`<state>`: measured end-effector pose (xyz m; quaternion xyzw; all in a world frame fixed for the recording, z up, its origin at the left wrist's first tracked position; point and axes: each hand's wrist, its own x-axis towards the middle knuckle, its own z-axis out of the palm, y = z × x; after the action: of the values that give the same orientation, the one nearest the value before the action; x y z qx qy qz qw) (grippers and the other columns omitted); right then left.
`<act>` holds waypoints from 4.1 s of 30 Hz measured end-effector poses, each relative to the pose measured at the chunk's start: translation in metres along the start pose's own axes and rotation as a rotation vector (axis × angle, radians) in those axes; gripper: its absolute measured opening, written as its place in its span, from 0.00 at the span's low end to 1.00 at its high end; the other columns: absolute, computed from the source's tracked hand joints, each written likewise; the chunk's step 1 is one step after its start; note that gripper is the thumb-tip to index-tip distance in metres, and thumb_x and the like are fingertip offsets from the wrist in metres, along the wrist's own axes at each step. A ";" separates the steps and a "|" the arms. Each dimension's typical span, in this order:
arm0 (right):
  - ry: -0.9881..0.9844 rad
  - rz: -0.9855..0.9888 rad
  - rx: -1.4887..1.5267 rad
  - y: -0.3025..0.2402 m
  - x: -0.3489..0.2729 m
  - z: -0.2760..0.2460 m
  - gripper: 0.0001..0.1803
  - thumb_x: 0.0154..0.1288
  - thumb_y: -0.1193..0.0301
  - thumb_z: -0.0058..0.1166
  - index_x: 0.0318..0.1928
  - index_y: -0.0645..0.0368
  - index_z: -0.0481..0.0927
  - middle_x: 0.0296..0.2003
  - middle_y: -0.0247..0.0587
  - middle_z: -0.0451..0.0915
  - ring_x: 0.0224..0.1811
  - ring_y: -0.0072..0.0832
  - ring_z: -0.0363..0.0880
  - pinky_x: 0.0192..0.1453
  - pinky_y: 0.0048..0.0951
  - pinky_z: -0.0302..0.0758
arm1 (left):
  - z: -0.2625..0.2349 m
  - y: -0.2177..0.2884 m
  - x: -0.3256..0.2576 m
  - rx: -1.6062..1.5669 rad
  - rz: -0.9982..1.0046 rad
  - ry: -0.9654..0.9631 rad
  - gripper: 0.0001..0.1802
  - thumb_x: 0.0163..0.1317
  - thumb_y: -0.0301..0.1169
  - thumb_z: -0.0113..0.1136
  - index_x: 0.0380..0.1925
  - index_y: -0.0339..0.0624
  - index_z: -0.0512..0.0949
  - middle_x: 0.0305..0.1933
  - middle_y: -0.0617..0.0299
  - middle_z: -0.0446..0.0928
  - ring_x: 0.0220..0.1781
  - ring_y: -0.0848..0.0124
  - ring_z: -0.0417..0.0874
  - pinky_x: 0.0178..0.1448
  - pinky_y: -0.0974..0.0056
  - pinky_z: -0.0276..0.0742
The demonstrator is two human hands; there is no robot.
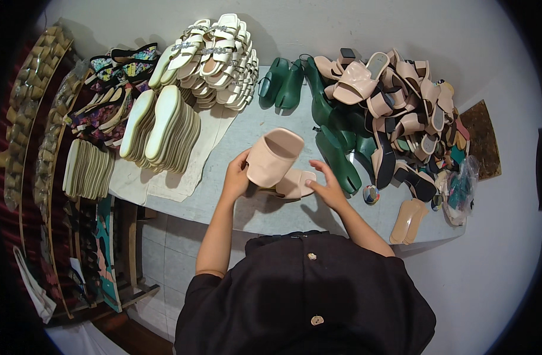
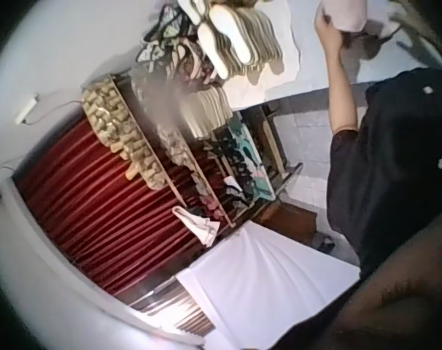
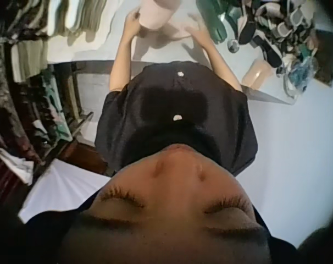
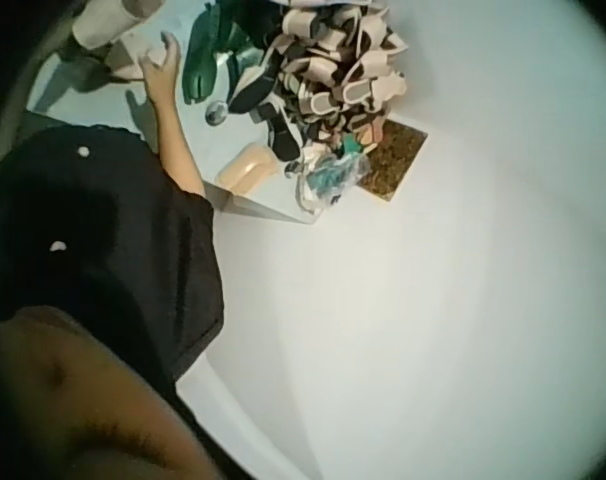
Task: Organizing and sorting various sandals and shoe components on a table.
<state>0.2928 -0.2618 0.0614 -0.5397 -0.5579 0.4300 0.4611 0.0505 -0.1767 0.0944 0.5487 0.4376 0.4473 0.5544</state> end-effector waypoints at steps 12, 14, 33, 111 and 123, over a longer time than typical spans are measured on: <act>0.215 0.295 0.330 0.016 0.007 -0.004 0.22 0.62 0.63 0.51 0.51 0.66 0.71 0.43 0.39 0.76 0.47 0.24 0.72 0.53 0.24 0.65 | 0.035 -0.013 0.045 0.560 -0.120 -0.595 0.14 0.55 0.27 0.51 0.41 0.39 0.78 0.36 0.49 0.80 0.38 0.62 0.80 0.46 0.64 0.72; 0.289 0.279 0.366 0.015 0.006 -0.003 0.21 0.62 0.63 0.52 0.50 0.65 0.71 0.43 0.39 0.76 0.46 0.23 0.72 0.53 0.24 0.65 | 0.038 -0.010 0.043 0.594 -0.158 -0.565 0.14 0.55 0.28 0.51 0.42 0.40 0.78 0.35 0.49 0.79 0.37 0.62 0.80 0.45 0.63 0.72; -0.265 0.012 -0.738 -0.016 0.031 0.002 0.31 0.35 0.64 0.61 0.48 0.47 0.74 0.40 0.34 0.77 0.49 0.35 0.72 0.61 0.61 0.47 | 0.060 -0.059 -0.072 -0.435 -0.075 0.302 0.46 0.42 0.10 0.50 0.62 0.49 0.44 0.60 0.51 0.56 0.61 0.60 0.62 0.52 0.62 0.71; -0.377 0.551 0.259 -0.009 0.039 0.160 0.47 0.37 0.67 0.71 0.57 0.71 0.60 0.47 0.51 0.72 0.50 0.36 0.72 0.55 0.33 0.69 | -0.080 -0.093 -0.058 0.595 -0.290 -0.038 0.36 0.56 0.54 0.49 0.60 0.46 0.59 0.50 0.35 0.65 0.52 0.40 0.68 0.56 0.49 0.64; -0.238 0.514 0.397 -0.017 0.121 0.263 0.48 0.35 0.65 0.71 0.56 0.72 0.59 0.49 0.52 0.70 0.52 0.35 0.70 0.56 0.31 0.66 | -0.183 -0.090 0.020 0.577 -0.156 0.082 0.32 0.58 0.51 0.48 0.59 0.43 0.62 0.50 0.37 0.67 0.53 0.44 0.68 0.58 0.51 0.62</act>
<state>0.0328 -0.1374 0.0299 -0.5082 -0.3590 0.6922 0.3656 -0.1222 -0.1173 0.0020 0.6297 0.6095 0.2824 0.3902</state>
